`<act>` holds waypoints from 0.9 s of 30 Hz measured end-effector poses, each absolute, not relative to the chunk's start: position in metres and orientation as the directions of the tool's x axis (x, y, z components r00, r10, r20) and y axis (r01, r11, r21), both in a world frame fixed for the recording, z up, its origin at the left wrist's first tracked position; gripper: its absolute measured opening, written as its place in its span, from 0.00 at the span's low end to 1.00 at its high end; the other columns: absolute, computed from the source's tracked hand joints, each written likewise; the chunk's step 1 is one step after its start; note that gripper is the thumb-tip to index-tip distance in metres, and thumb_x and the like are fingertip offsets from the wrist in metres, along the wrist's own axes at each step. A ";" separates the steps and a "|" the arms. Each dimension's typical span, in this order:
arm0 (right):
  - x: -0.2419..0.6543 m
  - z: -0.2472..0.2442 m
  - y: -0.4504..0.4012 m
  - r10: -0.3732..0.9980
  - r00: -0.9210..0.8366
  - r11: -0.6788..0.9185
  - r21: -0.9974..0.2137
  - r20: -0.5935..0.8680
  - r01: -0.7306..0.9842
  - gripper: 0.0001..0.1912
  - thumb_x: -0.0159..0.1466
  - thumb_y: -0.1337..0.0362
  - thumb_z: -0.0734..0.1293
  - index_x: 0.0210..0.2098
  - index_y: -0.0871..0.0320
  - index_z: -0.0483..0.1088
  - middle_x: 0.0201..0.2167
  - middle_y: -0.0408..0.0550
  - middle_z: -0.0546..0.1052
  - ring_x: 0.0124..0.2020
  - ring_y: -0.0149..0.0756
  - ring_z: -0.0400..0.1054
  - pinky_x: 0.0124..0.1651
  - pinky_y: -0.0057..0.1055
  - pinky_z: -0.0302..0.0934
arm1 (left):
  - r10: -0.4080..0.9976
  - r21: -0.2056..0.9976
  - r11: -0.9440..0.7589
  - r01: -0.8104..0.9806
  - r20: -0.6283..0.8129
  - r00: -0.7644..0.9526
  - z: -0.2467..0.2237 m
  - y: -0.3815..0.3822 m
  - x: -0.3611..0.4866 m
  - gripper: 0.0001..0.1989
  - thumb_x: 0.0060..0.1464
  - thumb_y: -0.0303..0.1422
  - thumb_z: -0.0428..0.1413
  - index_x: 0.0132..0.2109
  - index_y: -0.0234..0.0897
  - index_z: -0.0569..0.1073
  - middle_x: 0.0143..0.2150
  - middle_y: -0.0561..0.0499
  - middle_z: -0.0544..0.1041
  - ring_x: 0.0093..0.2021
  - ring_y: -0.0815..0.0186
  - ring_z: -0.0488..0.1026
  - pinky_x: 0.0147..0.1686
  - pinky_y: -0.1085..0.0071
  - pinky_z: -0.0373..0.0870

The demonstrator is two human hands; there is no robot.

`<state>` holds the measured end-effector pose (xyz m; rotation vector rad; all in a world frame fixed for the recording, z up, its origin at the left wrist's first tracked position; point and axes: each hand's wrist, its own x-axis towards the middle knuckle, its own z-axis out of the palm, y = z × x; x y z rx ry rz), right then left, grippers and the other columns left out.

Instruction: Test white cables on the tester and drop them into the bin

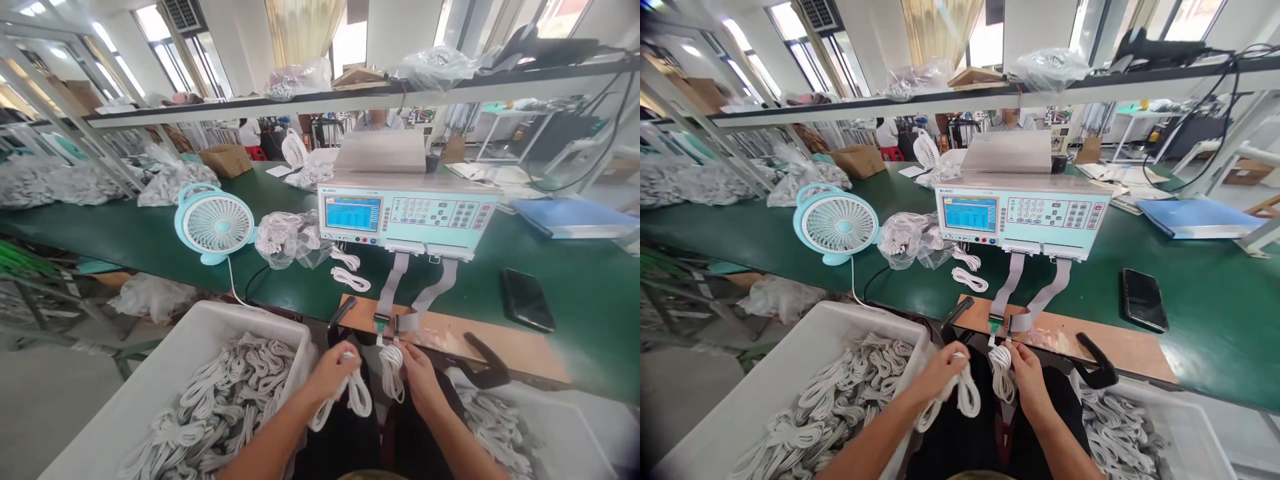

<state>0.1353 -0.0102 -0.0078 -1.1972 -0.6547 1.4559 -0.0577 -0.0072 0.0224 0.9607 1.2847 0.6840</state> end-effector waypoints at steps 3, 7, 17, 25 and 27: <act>0.137 -0.010 -0.010 0.945 0.109 -0.247 -0.890 -0.310 -0.384 0.17 0.50 0.50 0.73 0.25 0.59 0.72 0.21 0.43 0.72 0.24 0.34 0.62 0.30 0.29 0.57 | 0.889 0.929 0.366 0.061 -0.368 0.271 0.006 0.010 -0.012 0.18 0.46 0.48 0.56 0.29 0.35 0.68 0.20 0.58 0.62 0.16 0.77 0.54 0.16 0.79 0.50; 0.135 -0.011 -0.009 0.931 0.152 -0.249 -0.882 -0.332 -0.399 0.19 0.47 0.49 0.74 0.24 0.59 0.71 0.19 0.42 0.70 0.21 0.33 0.60 0.27 0.28 0.56 | 0.919 0.939 0.341 -0.037 -0.324 0.226 -0.006 0.021 0.011 0.21 0.46 0.50 0.56 0.27 0.34 0.68 0.22 0.56 0.64 0.21 0.74 0.58 0.21 0.77 0.55; 0.189 -0.012 -0.055 0.924 0.076 -0.348 -0.906 -0.375 -0.242 0.17 0.50 0.50 0.71 0.22 0.56 0.66 0.18 0.40 0.65 0.20 0.32 0.57 0.24 0.27 0.51 | 0.888 0.900 0.431 -0.067 -0.410 0.209 -0.013 -0.032 0.011 0.17 0.51 0.47 0.52 0.32 0.36 0.67 0.23 0.57 0.61 0.18 0.75 0.57 0.17 0.79 0.53; 0.276 -0.002 -0.097 0.947 0.230 -0.312 -0.803 -0.222 0.508 0.21 0.48 0.50 0.71 0.37 0.56 0.72 0.36 0.52 0.74 0.33 0.45 0.67 0.35 0.37 0.60 | 0.868 0.915 0.368 0.166 -0.402 0.293 -0.012 -0.026 0.029 0.10 0.47 0.33 0.53 0.37 0.33 0.73 0.25 0.55 0.70 0.21 0.73 0.63 0.20 0.78 0.60; 0.240 -0.001 -0.097 0.967 -0.011 -0.231 -0.898 -0.253 0.374 0.23 0.55 0.51 0.68 0.45 0.57 0.69 0.40 0.51 0.74 0.37 0.42 0.67 0.40 0.36 0.61 | 0.877 0.946 0.228 0.230 -0.302 0.373 -0.008 -0.024 0.044 0.09 0.48 0.31 0.53 0.36 0.33 0.75 0.27 0.53 0.72 0.27 0.70 0.67 0.29 0.76 0.65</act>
